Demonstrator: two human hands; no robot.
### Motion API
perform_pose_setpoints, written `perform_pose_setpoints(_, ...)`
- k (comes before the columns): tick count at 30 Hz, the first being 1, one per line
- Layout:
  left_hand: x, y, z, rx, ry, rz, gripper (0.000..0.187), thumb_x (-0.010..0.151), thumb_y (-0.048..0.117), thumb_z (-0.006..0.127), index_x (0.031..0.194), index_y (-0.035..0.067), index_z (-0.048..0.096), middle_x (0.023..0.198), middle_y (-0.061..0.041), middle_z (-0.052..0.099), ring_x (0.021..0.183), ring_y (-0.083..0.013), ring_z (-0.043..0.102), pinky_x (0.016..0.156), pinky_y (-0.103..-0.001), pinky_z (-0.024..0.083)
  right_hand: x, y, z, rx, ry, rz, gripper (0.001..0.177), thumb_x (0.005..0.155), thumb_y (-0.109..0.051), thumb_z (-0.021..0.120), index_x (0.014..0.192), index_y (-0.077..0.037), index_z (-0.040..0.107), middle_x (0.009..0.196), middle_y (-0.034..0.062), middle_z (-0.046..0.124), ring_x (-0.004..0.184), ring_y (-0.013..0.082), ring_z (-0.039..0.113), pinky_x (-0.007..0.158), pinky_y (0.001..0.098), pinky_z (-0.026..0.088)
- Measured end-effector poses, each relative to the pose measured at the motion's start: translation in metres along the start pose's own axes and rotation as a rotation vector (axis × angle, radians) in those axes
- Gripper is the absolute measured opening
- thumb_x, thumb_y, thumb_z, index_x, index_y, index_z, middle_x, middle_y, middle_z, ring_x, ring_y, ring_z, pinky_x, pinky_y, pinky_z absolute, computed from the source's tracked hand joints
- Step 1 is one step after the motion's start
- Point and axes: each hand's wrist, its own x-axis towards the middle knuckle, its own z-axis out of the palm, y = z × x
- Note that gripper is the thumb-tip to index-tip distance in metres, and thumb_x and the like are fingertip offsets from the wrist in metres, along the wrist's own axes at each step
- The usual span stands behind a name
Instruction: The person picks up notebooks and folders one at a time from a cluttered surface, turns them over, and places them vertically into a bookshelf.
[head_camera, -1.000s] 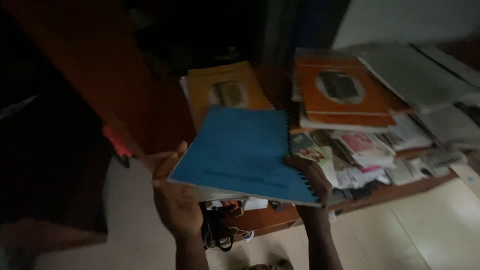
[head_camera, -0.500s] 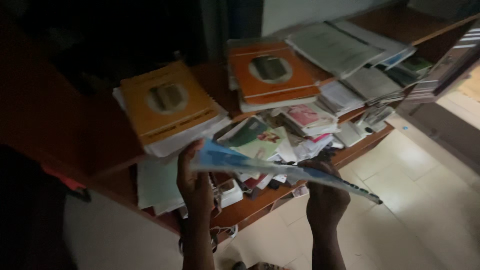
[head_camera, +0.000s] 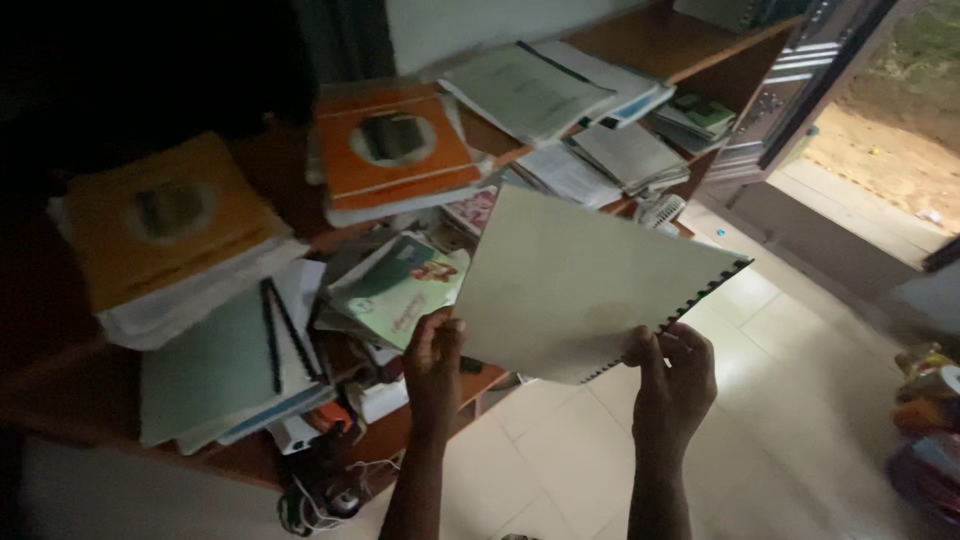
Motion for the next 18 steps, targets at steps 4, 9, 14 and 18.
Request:
perform_pose_setpoints(4, -0.02, -0.019, 0.057, -0.113, -0.002, -0.105, 0.033, 0.1, 0.028, 0.067, 0.119, 0.002, 0.069, 0.09, 0.0, 0.065, 0.082, -0.0094, 0.056, 0.074, -0.027, 0.047, 0.023, 0.019, -0.051, -0.056, 0.005, -0.015, 0.027, 0.101, -0.014, 0.072, 0.12, 0.002, 0.062, 0.093, 0.012, 0.072, 0.08, 0.0144, 0.068, 0.074, 0.0289, 0.056)
perform_pose_setpoints(9, -0.044, -0.035, 0.12, -0.138, 0.033, -0.236, 0.032, 0.099, 0.029, 0.065, 0.117, 0.003, 0.069, 0.087, 0.0, 0.067, 0.081, -0.0083, 0.06, 0.073, -0.026, 0.049, 0.049, 0.028, -0.108, -0.147, -0.057, 0.042, 0.042, 0.098, -0.012, 0.072, 0.137, 0.001, 0.061, 0.105, 0.0137, 0.075, 0.095, 0.0198, 0.073, 0.082, 0.0324, 0.06)
perform_pose_setpoints(14, -0.058, -0.045, 0.168, -0.192, 0.023, -0.173, 0.034, 0.099, 0.029, 0.068, 0.115, -0.001, 0.07, 0.089, -0.002, 0.068, 0.079, -0.0101, 0.061, 0.075, -0.026, 0.052, 0.071, 0.037, -0.142, -0.291, -0.152, 0.159, 0.069, 0.092, -0.005, 0.07, 0.154, -0.011, 0.042, 0.119, 0.0145, 0.071, 0.107, 0.0205, 0.071, 0.084, 0.0356, 0.061)
perform_pose_setpoints(18, -0.054, -0.051, 0.192, -0.093, 0.038, -0.215, 0.035, 0.098, 0.029, 0.069, 0.114, -0.002, 0.069, 0.088, -0.004, 0.069, 0.078, -0.0115, 0.062, 0.073, -0.028, 0.052, 0.087, 0.054, -0.164, -0.324, -0.231, 0.194, 0.085, 0.088, 0.007, 0.064, 0.161, -0.019, 0.029, 0.124, 0.015, 0.067, 0.109, 0.0214, 0.07, 0.085, 0.0368, 0.063)
